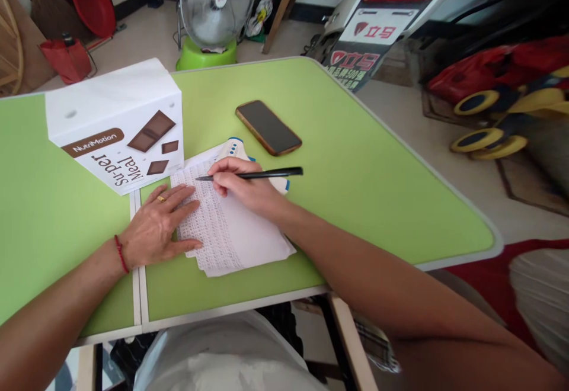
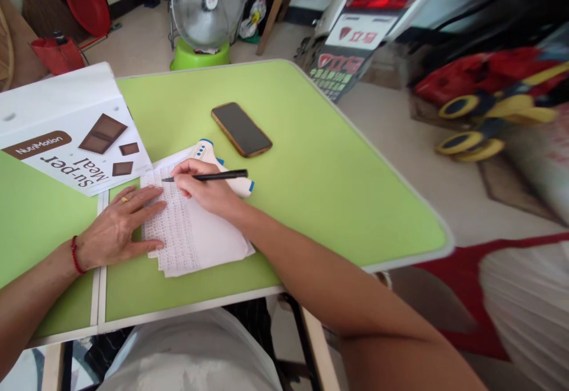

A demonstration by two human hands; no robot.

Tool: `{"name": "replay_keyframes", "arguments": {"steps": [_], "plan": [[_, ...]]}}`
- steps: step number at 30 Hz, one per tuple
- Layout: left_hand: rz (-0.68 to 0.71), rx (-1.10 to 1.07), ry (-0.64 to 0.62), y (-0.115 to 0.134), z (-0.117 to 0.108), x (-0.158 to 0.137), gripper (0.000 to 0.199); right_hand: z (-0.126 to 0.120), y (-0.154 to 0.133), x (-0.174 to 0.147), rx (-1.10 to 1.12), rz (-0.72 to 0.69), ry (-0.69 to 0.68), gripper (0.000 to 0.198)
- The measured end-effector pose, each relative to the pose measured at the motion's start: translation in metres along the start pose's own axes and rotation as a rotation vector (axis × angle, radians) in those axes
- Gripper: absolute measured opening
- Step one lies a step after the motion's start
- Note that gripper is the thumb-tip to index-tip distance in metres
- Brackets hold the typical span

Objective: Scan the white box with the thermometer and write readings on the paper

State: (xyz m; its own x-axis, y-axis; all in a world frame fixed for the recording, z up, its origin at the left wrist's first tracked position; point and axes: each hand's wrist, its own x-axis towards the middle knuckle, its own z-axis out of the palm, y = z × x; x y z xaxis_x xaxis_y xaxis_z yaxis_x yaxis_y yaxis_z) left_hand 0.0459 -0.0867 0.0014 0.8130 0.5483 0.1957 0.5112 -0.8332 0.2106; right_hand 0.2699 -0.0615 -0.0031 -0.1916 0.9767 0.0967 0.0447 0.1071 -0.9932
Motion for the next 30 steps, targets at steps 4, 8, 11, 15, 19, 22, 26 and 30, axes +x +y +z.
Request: {"name": "replay_keyframes", "arguments": {"steps": [4, 8, 11, 15, 19, 22, 26, 30], "plan": [[0.004, -0.006, 0.022, -0.001, -0.002, 0.002, 0.064, 0.015, 0.015, -0.003, -0.136, -0.035, 0.135, 0.005], [0.012, -0.013, 0.023, -0.003, -0.004, 0.003, 0.059, 0.015, 0.021, -0.006, -0.243, -0.077, 0.185, 0.003], [0.029, -0.017, 0.015, -0.004, -0.004, 0.003, 0.058, 0.011, 0.020, -0.006, -0.292, -0.135, 0.178, 0.007], [0.026, -0.016, 0.011, -0.006, -0.003, 0.003, 0.058, 0.010, 0.019, -0.005, -0.332, -0.159, 0.159, 0.009], [0.025, -0.035, 0.011, -0.007, -0.002, 0.003, 0.058, 0.010, 0.019, -0.006, -0.338, -0.158, 0.146, 0.008], [0.024, -0.042, 0.006, -0.008, -0.002, 0.002, 0.057, 0.010, 0.019, -0.006, -0.324, -0.154, 0.145, 0.008], [0.027, -0.041, 0.006, -0.009, -0.001, 0.002, 0.058, 0.011, 0.018, -0.006, -0.310, -0.141, 0.131, 0.007], [0.026, -0.041, -0.002, -0.009, -0.002, 0.003, 0.057, 0.011, 0.018, -0.005, -0.306, -0.123, 0.137, 0.009]]}}
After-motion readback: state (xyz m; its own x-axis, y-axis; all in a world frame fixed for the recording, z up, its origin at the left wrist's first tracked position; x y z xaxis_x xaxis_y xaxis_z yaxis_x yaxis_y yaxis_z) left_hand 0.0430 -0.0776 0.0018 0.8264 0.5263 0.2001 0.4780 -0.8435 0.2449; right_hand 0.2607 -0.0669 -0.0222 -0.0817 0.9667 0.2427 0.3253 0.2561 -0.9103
